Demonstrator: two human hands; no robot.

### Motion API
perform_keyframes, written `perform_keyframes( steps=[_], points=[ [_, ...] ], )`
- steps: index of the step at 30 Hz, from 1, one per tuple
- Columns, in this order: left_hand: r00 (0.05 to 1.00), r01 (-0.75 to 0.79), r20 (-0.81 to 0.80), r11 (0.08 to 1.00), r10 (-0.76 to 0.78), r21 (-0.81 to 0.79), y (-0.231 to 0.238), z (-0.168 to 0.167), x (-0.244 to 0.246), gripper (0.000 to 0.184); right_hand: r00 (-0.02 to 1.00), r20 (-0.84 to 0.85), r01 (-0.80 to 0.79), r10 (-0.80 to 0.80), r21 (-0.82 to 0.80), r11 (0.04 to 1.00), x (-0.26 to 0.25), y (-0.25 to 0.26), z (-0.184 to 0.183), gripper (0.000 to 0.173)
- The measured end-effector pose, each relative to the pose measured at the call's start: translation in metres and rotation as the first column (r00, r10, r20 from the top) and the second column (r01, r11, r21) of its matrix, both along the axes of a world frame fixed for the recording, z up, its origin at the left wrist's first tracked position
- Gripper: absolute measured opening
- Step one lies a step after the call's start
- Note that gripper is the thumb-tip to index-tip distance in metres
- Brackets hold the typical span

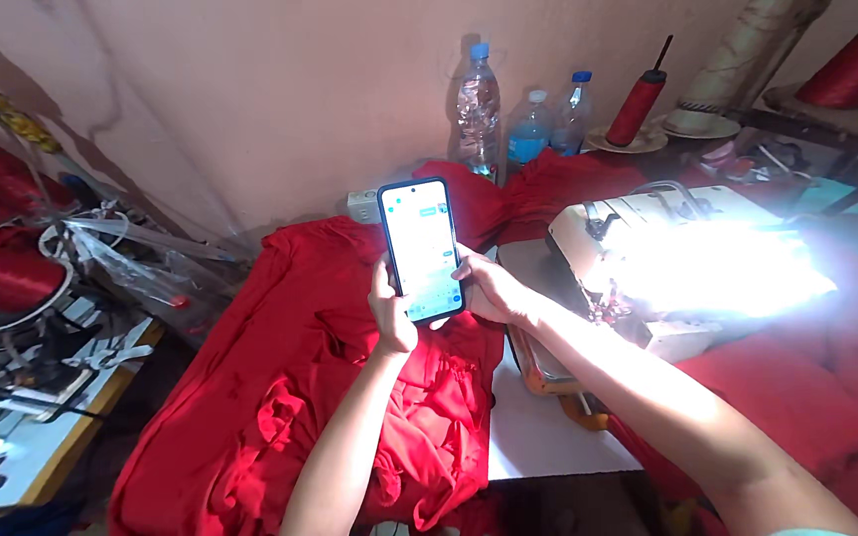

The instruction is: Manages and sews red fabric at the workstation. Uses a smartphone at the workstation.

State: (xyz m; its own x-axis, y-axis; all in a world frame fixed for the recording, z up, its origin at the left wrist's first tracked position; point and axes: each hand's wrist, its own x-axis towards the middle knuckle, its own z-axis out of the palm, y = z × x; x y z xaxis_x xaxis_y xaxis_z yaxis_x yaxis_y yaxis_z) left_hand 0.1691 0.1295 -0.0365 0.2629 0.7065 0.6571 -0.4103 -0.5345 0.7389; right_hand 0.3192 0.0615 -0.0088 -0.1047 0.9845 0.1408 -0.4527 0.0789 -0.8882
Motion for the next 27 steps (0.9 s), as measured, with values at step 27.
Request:
perform_keyframes(
  steps=[27],
  points=[
    [1.0,0.021,0.008,1.0,-0.021,0.021,-0.0012,-0.001,0.0001,0.057,1.0,-0.021,-0.008,0.008,-0.007,1.0,0.0001,0.001,0.0,0.037]
  ],
)
